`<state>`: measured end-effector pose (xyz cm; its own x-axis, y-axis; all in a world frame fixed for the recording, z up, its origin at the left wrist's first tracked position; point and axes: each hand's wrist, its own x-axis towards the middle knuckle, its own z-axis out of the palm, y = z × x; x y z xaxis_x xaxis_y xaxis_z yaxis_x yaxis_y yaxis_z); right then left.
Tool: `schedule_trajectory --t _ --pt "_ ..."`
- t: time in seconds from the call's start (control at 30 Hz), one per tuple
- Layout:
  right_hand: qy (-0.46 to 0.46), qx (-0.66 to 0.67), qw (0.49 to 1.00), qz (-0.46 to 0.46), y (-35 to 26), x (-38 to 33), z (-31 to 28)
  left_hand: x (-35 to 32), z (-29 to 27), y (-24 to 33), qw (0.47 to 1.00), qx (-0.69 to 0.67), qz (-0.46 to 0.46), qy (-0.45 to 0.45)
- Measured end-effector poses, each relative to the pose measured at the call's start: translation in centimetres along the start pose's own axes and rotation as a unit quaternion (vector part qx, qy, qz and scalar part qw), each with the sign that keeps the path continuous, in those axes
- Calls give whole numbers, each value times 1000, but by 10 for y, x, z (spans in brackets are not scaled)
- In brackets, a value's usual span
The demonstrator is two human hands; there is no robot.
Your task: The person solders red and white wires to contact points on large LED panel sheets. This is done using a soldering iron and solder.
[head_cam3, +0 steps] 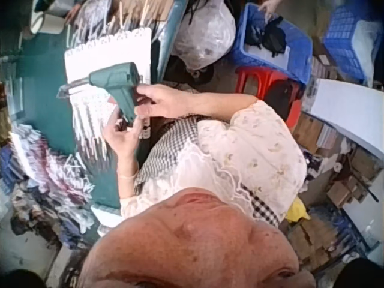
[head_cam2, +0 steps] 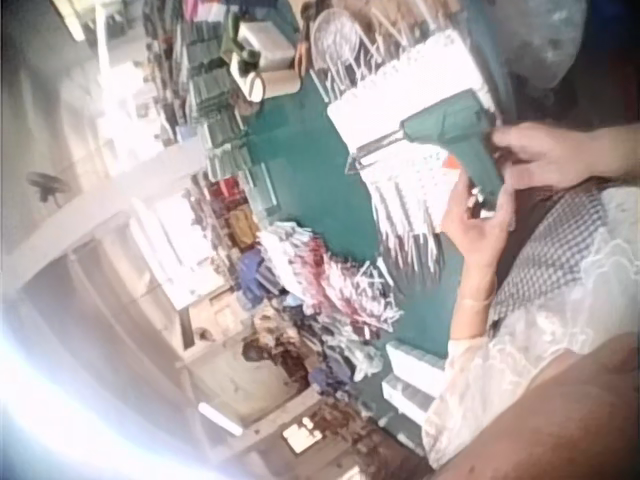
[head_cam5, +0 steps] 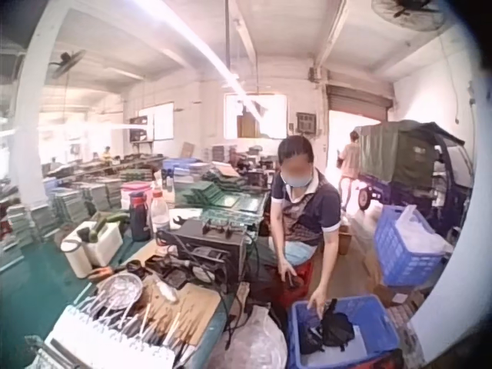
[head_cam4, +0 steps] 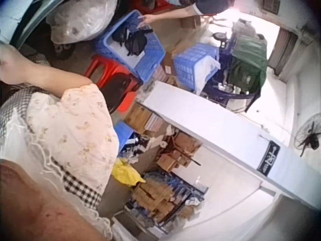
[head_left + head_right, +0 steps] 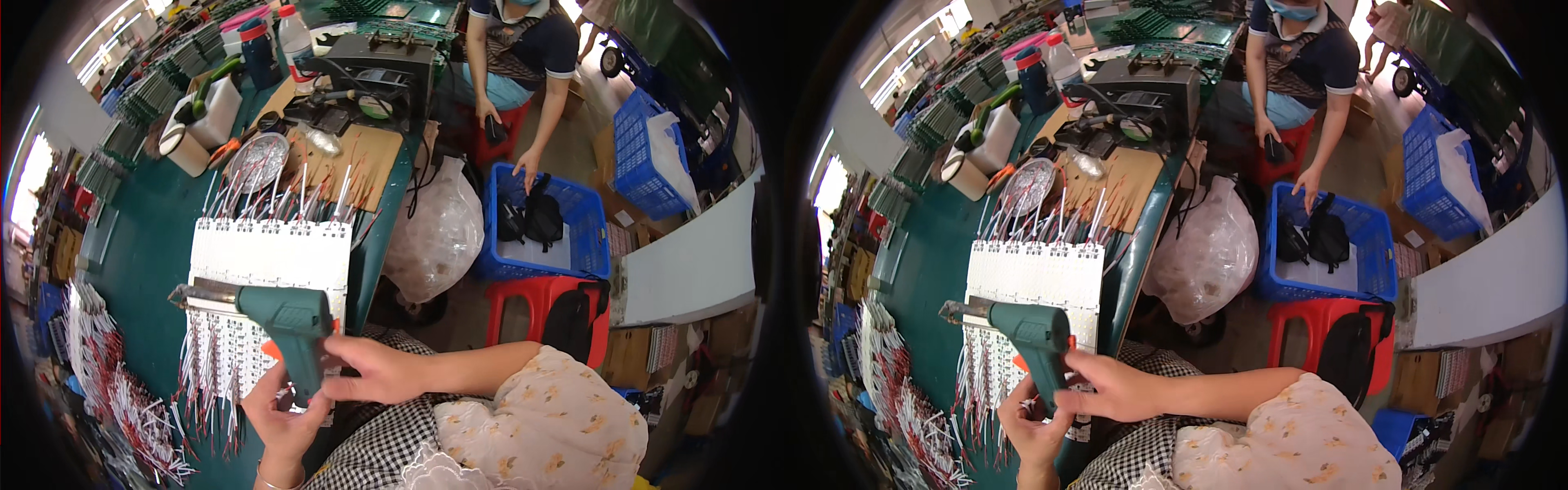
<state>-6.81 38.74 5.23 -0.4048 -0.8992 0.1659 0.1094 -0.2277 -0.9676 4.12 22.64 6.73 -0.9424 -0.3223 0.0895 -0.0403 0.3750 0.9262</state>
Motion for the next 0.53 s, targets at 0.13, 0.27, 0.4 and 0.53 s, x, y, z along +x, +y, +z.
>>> schedule_trajectory --t 0.13,0.27,0.4,0.53 --pt "133 176 975 26 16 23 24 3 -3 17 999 1 -36 -38" --pt "115 301 947 18 20 39 25 0 -11 8 998 61 14 -27" --pt "156 285 945 -40 10 45 16 -7 -32 -19 996 47 25 72" --pt "124 259 957 -30 18 44 -7 -16 -57 -22 989 -4 -102 105"
